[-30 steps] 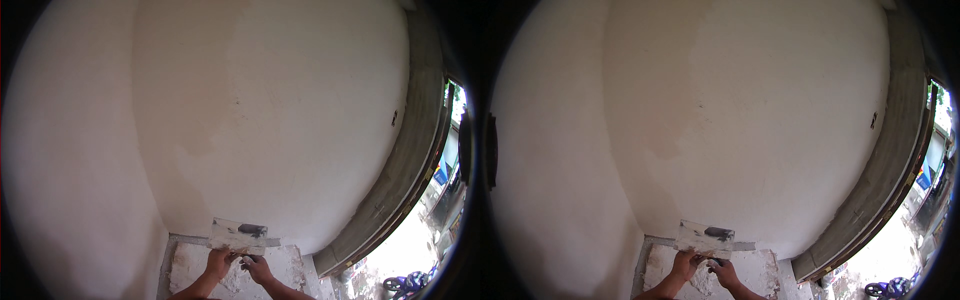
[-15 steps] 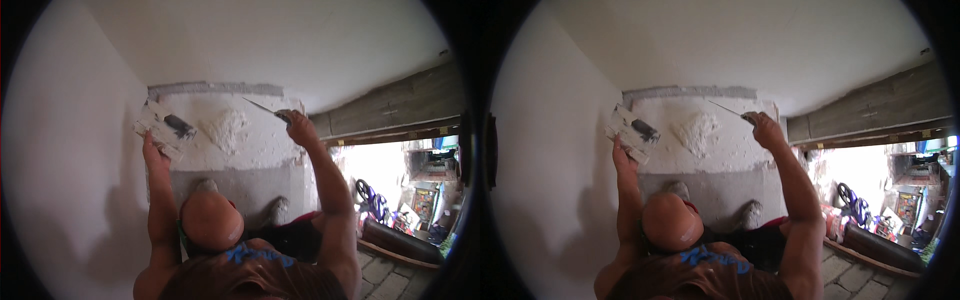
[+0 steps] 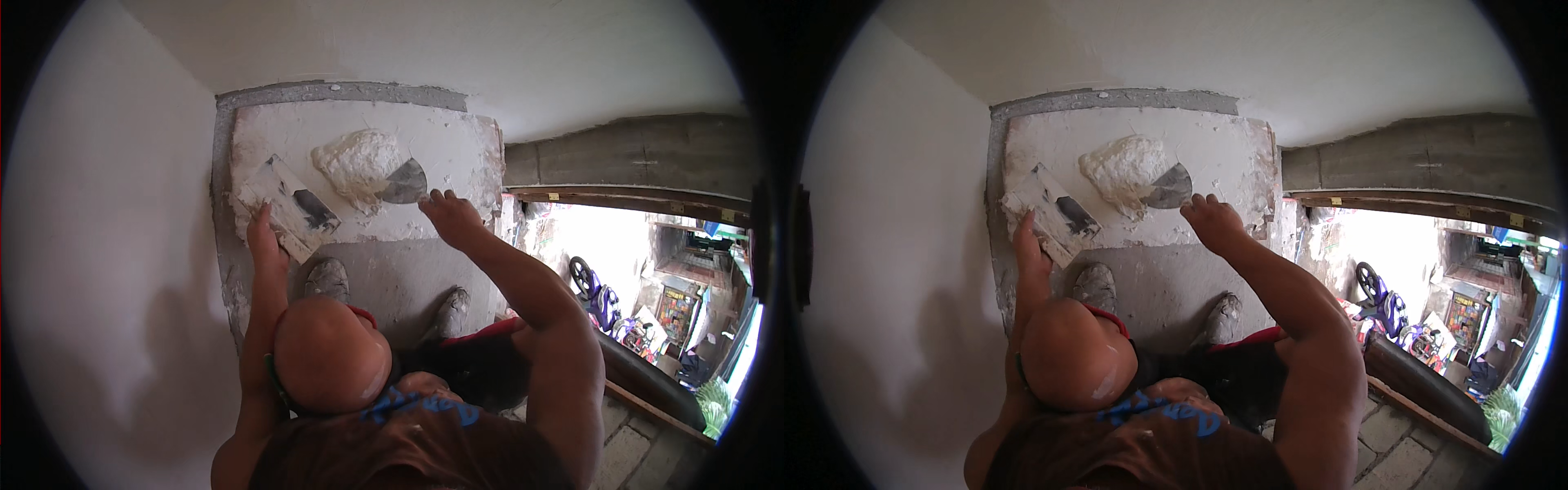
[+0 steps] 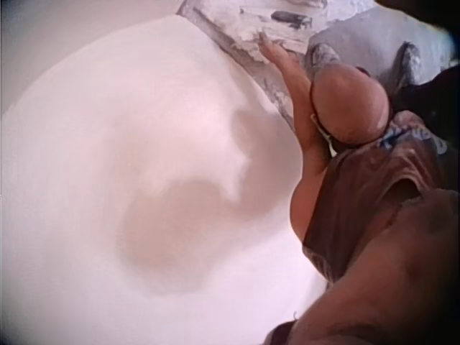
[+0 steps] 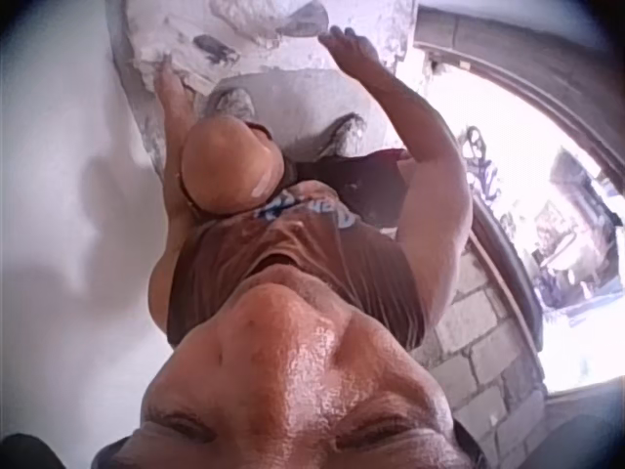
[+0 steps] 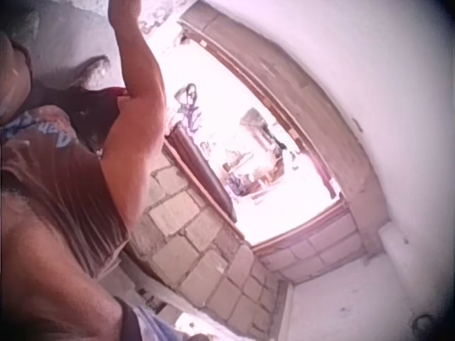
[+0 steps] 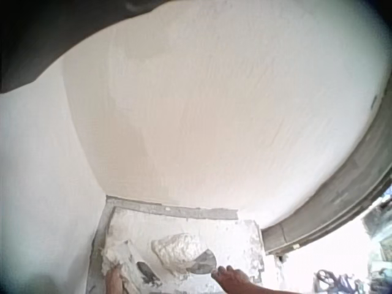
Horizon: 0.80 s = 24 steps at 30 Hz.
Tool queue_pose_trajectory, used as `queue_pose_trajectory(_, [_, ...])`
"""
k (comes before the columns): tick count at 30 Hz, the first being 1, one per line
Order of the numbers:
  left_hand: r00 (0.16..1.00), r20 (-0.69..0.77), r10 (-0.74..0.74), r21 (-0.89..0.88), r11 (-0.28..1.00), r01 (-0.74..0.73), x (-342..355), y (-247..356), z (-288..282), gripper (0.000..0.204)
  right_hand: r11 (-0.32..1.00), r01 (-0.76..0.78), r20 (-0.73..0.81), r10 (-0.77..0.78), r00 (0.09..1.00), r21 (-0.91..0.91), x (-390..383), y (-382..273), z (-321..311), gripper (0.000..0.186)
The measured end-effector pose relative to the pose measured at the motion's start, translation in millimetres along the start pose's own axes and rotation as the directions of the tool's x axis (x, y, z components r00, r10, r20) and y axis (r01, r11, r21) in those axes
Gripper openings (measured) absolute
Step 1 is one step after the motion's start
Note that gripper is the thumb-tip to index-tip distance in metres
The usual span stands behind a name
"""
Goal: Applying plaster or joint compound to a wall using a hawk and a trowel.
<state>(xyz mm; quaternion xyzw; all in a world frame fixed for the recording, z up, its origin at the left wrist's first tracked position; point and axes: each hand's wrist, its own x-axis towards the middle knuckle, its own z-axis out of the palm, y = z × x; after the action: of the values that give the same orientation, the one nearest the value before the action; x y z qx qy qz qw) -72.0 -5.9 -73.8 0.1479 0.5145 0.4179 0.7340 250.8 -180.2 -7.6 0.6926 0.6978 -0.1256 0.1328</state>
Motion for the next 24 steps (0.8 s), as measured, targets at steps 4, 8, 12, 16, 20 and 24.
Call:
queue_pose_trajectory(4, [0.999,0.001,0.041,0.095,0.995,-0.041,15,-2,4,0.044,1.000,0.012,0.062,-0.012,0.998,0.003,-5,1,-32,0.031])
queue_pose_trajectory(8, [0.998,0.032,0.050,0.161,0.985,-0.054,17,-6,25,0.042,0.923,-0.148,0.195,0.082,0.977,0.354,-10,38,-76,0.043])
queue_pose_trajectory(12, [0.998,0.054,-0.016,0.191,0.982,0.005,27,-29,35,0.040,0.838,-0.136,0.218,0.020,0.976,0.529,-26,65,-113,0.047])
queue_pose_trajectory(16, [0.987,0.099,-0.130,0.156,0.981,0.114,25,-40,56,0.043,0.588,-0.240,0.211,0.119,0.970,0.773,-40,62,-134,0.047])
queue_pose_trajectory(20, [0.969,0.093,-0.228,0.143,0.967,0.213,21,-45,75,0.044,0.448,-0.287,0.205,0.223,0.953,0.847,-39,50,-130,0.036])
queue_pose_trajectory(24, [0.988,0.068,-0.136,0.210,0.970,0.119,22,-34,67,0.044,0.373,-0.516,0.412,0.326,0.851,0.771,-40,66,-84,0.025])
